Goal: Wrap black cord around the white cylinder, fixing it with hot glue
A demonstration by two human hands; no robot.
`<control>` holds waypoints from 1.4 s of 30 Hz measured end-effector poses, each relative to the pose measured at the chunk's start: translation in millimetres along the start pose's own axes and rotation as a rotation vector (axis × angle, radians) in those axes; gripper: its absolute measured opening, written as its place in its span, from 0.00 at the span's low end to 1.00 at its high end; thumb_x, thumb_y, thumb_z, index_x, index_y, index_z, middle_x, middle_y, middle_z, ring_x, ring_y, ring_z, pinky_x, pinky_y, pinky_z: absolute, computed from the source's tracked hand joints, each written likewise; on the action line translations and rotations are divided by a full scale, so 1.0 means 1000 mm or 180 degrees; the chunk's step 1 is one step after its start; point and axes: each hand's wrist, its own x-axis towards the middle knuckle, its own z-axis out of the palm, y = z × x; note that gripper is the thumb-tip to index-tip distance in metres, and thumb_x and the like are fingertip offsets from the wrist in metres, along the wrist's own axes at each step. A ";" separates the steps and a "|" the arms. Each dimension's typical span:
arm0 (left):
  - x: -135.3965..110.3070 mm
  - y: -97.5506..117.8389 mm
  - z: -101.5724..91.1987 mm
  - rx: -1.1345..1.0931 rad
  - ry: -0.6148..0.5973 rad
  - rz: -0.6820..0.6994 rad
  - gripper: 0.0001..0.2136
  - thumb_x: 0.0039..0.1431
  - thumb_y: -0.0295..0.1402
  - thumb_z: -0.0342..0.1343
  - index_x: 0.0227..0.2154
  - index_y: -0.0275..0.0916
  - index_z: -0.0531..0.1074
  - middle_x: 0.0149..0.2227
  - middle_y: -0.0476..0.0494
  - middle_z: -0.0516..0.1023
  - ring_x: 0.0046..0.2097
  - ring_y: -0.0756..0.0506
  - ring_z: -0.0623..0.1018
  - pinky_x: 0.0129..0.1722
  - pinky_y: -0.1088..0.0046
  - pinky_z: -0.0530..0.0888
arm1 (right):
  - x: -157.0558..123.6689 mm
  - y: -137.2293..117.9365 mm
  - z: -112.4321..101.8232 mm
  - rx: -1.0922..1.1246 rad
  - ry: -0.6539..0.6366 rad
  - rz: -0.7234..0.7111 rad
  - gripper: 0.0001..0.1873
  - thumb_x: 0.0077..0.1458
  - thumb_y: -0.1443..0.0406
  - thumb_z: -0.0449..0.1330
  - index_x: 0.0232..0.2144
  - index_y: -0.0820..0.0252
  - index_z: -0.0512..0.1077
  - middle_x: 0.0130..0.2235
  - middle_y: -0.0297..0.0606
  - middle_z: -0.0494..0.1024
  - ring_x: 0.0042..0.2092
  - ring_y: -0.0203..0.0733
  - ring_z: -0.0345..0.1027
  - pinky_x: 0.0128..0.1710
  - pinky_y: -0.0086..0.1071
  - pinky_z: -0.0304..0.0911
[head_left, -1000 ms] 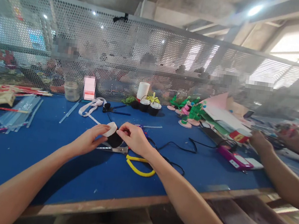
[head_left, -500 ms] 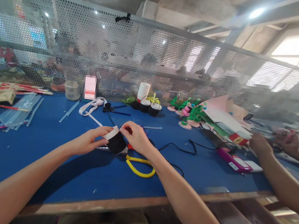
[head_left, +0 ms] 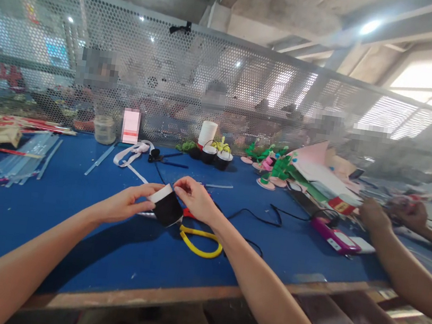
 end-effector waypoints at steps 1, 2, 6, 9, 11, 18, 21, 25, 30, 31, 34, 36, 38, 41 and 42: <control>0.000 0.001 0.000 -0.0005 0.0001 -0.0025 0.13 0.53 0.34 0.45 0.40 0.38 0.67 0.53 0.42 0.61 0.52 0.44 0.63 0.52 0.66 0.58 | 0.000 0.000 0.000 0.0006 0.0004 0.0015 0.05 0.47 0.65 0.50 0.28 0.62 0.63 0.25 0.32 0.66 0.28 0.33 0.60 0.30 0.28 0.58; 0.000 0.002 0.000 -0.0007 0.0009 -0.0049 0.13 0.53 0.34 0.45 0.41 0.38 0.67 0.53 0.42 0.62 0.52 0.44 0.63 0.51 0.65 0.58 | 0.000 0.000 0.001 0.0014 0.0009 0.0028 0.06 0.47 0.65 0.50 0.28 0.62 0.63 0.25 0.32 0.66 0.28 0.33 0.60 0.29 0.28 0.58; 0.000 0.003 0.001 0.0013 0.0040 -0.0084 0.15 0.52 0.33 0.46 0.44 0.39 0.65 0.52 0.42 0.64 0.51 0.44 0.63 0.51 0.66 0.58 | 0.000 0.001 0.004 0.0107 -0.0003 0.0103 0.07 0.48 0.63 0.50 0.27 0.62 0.64 0.25 0.33 0.67 0.28 0.33 0.61 0.30 0.28 0.58; 0.000 0.002 0.001 0.0017 0.0087 -0.0096 0.17 0.52 0.34 0.45 0.46 0.39 0.64 0.51 0.42 0.65 0.51 0.44 0.64 0.51 0.66 0.58 | -0.001 -0.001 0.006 0.0241 -0.0053 0.0297 0.10 0.49 0.61 0.50 0.28 0.63 0.65 0.27 0.35 0.69 0.29 0.34 0.61 0.30 0.28 0.58; -0.001 0.000 0.001 0.0013 0.0142 -0.0113 0.18 0.52 0.35 0.45 0.47 0.39 0.62 0.50 0.42 0.66 0.50 0.44 0.65 0.50 0.65 0.59 | -0.002 -0.003 0.007 0.0280 -0.0089 0.0481 0.13 0.50 0.60 0.49 0.29 0.64 0.67 0.28 0.36 0.69 0.30 0.34 0.61 0.30 0.28 0.57; -0.001 -0.001 0.000 0.0047 0.0220 -0.0057 0.17 0.52 0.36 0.45 0.46 0.38 0.64 0.51 0.42 0.64 0.51 0.43 0.64 0.51 0.66 0.59 | -0.004 -0.007 0.009 0.1259 -0.0471 0.1107 0.20 0.48 0.53 0.48 0.26 0.65 0.69 0.22 0.32 0.66 0.24 0.31 0.55 0.24 0.26 0.53; -0.001 -0.002 0.001 0.0137 0.0231 -0.0054 0.18 0.53 0.36 0.45 0.47 0.38 0.62 0.52 0.42 0.64 0.52 0.44 0.63 0.51 0.66 0.58 | -0.004 -0.004 0.011 0.1915 -0.0613 0.1438 0.22 0.45 0.50 0.51 0.25 0.65 0.69 0.20 0.30 0.65 0.22 0.30 0.54 0.23 0.25 0.52; 0.001 -0.004 0.002 0.0308 0.0243 -0.0064 0.19 0.52 0.35 0.45 0.48 0.37 0.61 0.51 0.42 0.64 0.52 0.44 0.63 0.52 0.65 0.57 | -0.003 -0.002 0.011 0.1931 -0.0526 0.1477 0.22 0.43 0.50 0.53 0.25 0.66 0.69 0.18 0.29 0.64 0.20 0.29 0.53 0.20 0.25 0.50; 0.002 -0.004 0.003 0.0284 0.0236 -0.0244 0.20 0.48 0.36 0.50 0.45 0.36 0.63 0.43 0.43 0.72 0.45 0.43 0.69 0.46 0.67 0.64 | -0.003 -0.002 0.015 0.1039 -0.0252 0.1044 0.23 0.46 0.50 0.48 0.21 0.66 0.68 0.18 0.31 0.63 0.21 0.31 0.53 0.20 0.26 0.49; 0.002 -0.003 0.003 0.0256 0.0268 -0.0322 0.19 0.47 0.37 0.51 0.43 0.35 0.64 0.39 0.45 0.73 0.41 0.44 0.70 0.42 0.68 0.65 | -0.003 -0.002 0.017 0.0807 -0.0211 0.0941 0.23 0.48 0.51 0.47 0.21 0.66 0.68 0.19 0.32 0.64 0.22 0.31 0.54 0.21 0.26 0.50; 0.005 -0.002 0.006 0.0155 0.0502 -0.0566 0.16 0.47 0.40 0.50 0.34 0.33 0.68 0.28 0.49 0.71 0.31 0.48 0.69 0.31 0.74 0.66 | -0.004 -0.002 0.024 0.0255 -0.0087 0.0732 0.24 0.50 0.52 0.44 0.22 0.66 0.68 0.22 0.35 0.67 0.25 0.34 0.57 0.23 0.26 0.52; 0.008 -0.001 0.007 0.0101 0.0664 -0.0733 0.15 0.48 0.41 0.49 0.29 0.32 0.68 0.22 0.52 0.67 0.25 0.51 0.66 0.25 0.78 0.63 | -0.004 -0.002 0.026 -0.0018 -0.0054 0.0601 0.23 0.51 0.54 0.44 0.25 0.65 0.69 0.25 0.37 0.70 0.27 0.36 0.61 0.26 0.27 0.54; 0.012 0.000 0.006 0.0060 0.0717 -0.0849 0.14 0.47 0.41 0.49 0.25 0.32 0.68 0.18 0.55 0.62 0.22 0.53 0.63 0.21 0.79 0.59 | -0.003 -0.003 0.026 -0.0232 -0.0064 0.0463 0.21 0.52 0.56 0.44 0.29 0.65 0.70 0.29 0.40 0.72 0.30 0.38 0.63 0.29 0.28 0.56; 0.016 0.004 0.003 0.0054 0.0646 -0.0814 0.11 0.45 0.38 0.50 0.23 0.32 0.67 0.17 0.56 0.60 0.22 0.54 0.61 0.22 0.80 0.58 | 0.001 -0.006 0.021 -0.0405 0.0002 0.0351 0.18 0.52 0.59 0.46 0.33 0.67 0.69 0.34 0.45 0.73 0.35 0.40 0.64 0.35 0.30 0.57; 0.017 0.006 0.001 0.0067 0.0598 -0.0753 0.11 0.45 0.37 0.51 0.23 0.32 0.67 0.18 0.56 0.61 0.23 0.54 0.61 0.23 0.80 0.58 | 0.003 -0.007 0.019 -0.0427 0.0048 0.0342 0.18 0.52 0.60 0.47 0.34 0.67 0.69 0.35 0.46 0.73 0.36 0.41 0.64 0.36 0.31 0.56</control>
